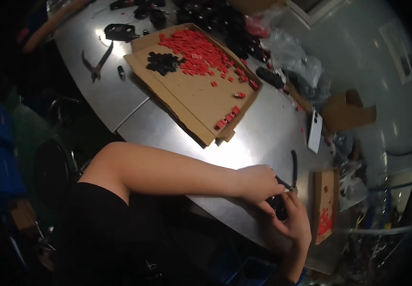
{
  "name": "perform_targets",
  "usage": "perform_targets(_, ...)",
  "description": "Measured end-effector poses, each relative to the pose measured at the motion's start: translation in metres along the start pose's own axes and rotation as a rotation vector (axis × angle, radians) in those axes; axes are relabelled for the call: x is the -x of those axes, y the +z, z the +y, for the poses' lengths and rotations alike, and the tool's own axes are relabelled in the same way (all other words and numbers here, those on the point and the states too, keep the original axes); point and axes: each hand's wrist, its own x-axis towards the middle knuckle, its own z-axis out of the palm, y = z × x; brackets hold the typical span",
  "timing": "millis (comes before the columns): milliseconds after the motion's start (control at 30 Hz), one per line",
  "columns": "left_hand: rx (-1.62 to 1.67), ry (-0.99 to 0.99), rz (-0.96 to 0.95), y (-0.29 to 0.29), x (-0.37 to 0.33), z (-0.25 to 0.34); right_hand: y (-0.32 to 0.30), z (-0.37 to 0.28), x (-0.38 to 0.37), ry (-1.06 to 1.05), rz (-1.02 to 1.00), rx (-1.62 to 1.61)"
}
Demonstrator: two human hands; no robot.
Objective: Assembling the internal components and outer shell of a computer mouse at a factory workstation.
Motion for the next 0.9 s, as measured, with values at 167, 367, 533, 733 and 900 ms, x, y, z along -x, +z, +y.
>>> perform_targets(167, 0.035, -0.015, -0.017, -0.005, -0.003, 0.0, -0.04, -0.014, -0.02, -0.117, -0.053, 0.199)
perform_targets(367, 0.062, -0.123, -0.156, -0.013, 0.002, 0.001, -0.042, -0.086, -0.167, -0.33, 0.127, 0.044)
perform_targets(533, 0.065, -0.105, -0.109, -0.007, -0.004, 0.006, 0.011, -0.124, -0.296, -0.615, 0.131, 0.089)
perform_targets(733, 0.238, -0.011, 0.114, -0.013, 0.009, 0.01, 0.042, -0.157, -0.344, -0.552, 0.275, 0.253)
perform_targets(900, 0.289, -0.034, 0.06, -0.009, 0.008, 0.008, 0.042, -0.155, -0.311, -0.556, 0.134, 0.169)
